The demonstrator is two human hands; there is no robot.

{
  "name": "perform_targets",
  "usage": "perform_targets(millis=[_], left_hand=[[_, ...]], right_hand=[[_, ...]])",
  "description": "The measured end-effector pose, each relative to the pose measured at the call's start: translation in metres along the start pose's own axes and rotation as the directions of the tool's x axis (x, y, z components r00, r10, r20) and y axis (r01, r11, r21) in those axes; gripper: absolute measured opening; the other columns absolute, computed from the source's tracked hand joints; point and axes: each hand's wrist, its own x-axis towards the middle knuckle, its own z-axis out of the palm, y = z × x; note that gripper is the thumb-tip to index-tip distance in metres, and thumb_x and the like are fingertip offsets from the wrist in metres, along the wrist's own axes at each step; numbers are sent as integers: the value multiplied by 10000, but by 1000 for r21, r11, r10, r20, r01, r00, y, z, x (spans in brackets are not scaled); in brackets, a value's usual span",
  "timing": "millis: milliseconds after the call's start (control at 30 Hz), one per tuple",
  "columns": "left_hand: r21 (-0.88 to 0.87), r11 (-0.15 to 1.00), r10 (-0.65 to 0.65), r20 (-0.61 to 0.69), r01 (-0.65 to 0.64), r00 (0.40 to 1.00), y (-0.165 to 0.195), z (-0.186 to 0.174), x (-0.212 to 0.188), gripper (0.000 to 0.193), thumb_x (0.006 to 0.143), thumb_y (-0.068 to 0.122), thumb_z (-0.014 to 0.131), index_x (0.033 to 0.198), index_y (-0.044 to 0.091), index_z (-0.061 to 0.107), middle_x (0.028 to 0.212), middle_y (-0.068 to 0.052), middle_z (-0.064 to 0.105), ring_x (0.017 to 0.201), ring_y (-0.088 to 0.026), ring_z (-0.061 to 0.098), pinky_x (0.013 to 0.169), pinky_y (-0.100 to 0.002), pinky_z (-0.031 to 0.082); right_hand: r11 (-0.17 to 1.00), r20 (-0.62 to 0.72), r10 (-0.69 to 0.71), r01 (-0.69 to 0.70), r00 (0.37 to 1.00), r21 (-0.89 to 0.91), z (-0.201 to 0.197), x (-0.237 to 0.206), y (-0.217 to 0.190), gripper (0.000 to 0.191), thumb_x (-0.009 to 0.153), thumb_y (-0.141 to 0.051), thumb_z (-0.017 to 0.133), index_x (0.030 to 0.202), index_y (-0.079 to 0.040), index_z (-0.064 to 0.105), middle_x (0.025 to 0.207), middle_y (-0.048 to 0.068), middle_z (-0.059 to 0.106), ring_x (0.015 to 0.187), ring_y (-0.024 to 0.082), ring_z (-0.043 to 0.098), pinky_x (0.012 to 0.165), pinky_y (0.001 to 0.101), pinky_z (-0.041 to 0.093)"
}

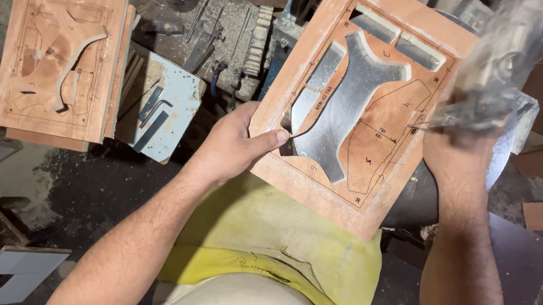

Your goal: The person uses a band saw to cut a rectangular wooden board along marked outlines, then removes the cut pieces and sets them aside. The person continues cutting additional small wooden pieces on the same machine.

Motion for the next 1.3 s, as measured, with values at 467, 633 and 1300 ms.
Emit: perform_targets(millis=[467, 633, 1300], left_hand=[[33, 999, -14, -26, 14, 1000, 1, 1, 2, 520, 893, 225, 771, 1309, -37, 603, 1059, -93, 749, 943, -125, 698, 845, -291, 575], [-32, 999, -12, -16, 12, 1000, 2, 1, 2, 517, 893, 209, 764, 1309, -48, 595, 1067, -100, 742, 939, -127, 696, 834, -296, 581], [-50, 999, -12, -9, 11, 1000, 1, 5, 2, 486, 918, 210, 748, 1298, -55, 602, 1063, -109, 739, 935, -127, 691, 828, -299, 580]], right_hand=[[970, 42, 107, -114, 993, 214, 4, 7, 1, 337, 1106, -248, 505, 1358, -25, 505, 1311, 211, 548, 1150, 356, 558, 1002, 509, 431], [901, -176, -350, 279, 920, -332, 22, 0, 29, 135, 1058, -305, 573, 1133, -209, 514, 1163, 27, 637, 1170, 281, 649, 1071, 437, 452], [983, -109, -162, 151, 981, -102, -1, 14, 0, 595, 878, -281, 743, 1327, 52, 539, 1316, 242, 610, 1307, 343, 565, 1093, 510, 439]])
